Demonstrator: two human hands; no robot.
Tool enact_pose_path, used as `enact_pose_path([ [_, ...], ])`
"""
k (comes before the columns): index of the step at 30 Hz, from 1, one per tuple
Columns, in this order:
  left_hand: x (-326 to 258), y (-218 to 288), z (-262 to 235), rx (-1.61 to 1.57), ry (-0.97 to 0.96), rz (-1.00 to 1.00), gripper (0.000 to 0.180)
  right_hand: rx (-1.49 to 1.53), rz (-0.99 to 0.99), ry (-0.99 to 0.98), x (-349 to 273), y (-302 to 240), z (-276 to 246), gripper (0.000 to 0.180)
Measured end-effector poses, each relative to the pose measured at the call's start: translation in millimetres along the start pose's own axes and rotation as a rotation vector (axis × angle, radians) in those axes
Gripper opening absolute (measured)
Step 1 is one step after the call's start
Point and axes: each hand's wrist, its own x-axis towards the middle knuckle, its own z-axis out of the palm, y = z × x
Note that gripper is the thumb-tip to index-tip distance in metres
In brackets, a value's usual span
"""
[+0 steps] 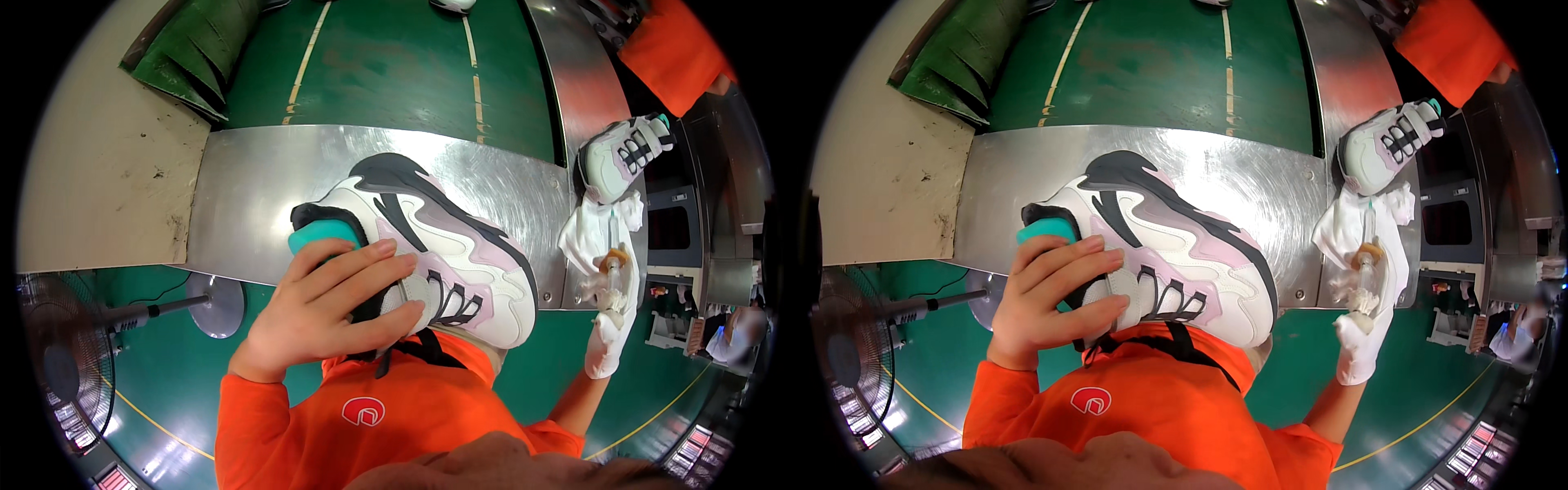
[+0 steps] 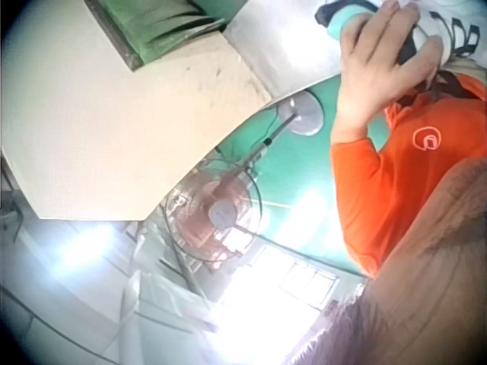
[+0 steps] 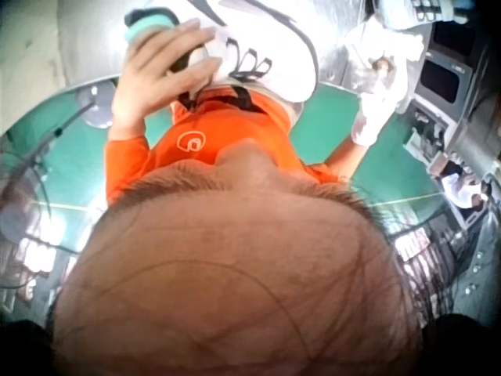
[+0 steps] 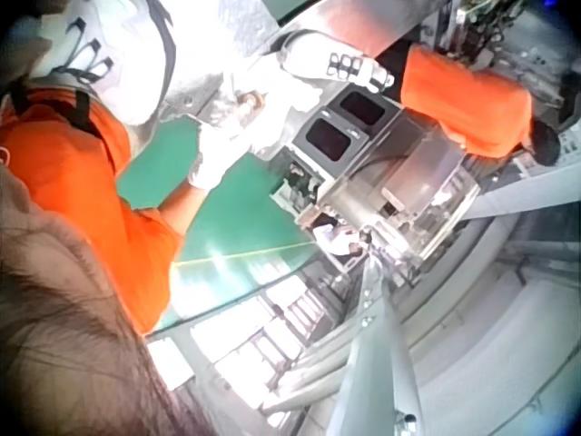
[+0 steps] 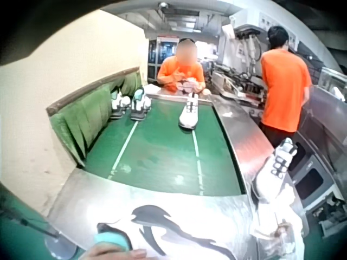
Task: The person uses a syringe to inject a liquid substance into the seams of white and pink sneakers on a factory assembly line. They handle multiple shoes one by one, rotating them to access different areas, and place them on a metal table after treatment.
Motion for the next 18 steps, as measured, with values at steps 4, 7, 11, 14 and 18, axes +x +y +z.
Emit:
enact_pose_path([
  [4, 9, -2, 1, -0.014, -0.002, 0.022, 0.027, -0.090, 0.344, 0.100, -23, 8, -21, 0.094],
  [7, 12, -3, 1, -0.015, -0.012, 0.025, 0.027, 0.099, 0.211, -0.020, -30, 15, -41, 0.099],
  [11, 17, -4, 1, -0.019, -0.037, 0.039, 0.026, -0.122, 0.323, 0.063, -23, -7, -9, 0.112],
  [14, 20, -6, 1, -0.013, -0.044, 0.052, 0.025, -0.073, 0.419, -0.037, -17, -26, -8, 0.104],
  [18, 20, -5, 0, -0.010, -0.040, 0.051, 0.024, 0.336, 0.290, -0.235, -16, -19, -3, 0.104],
])
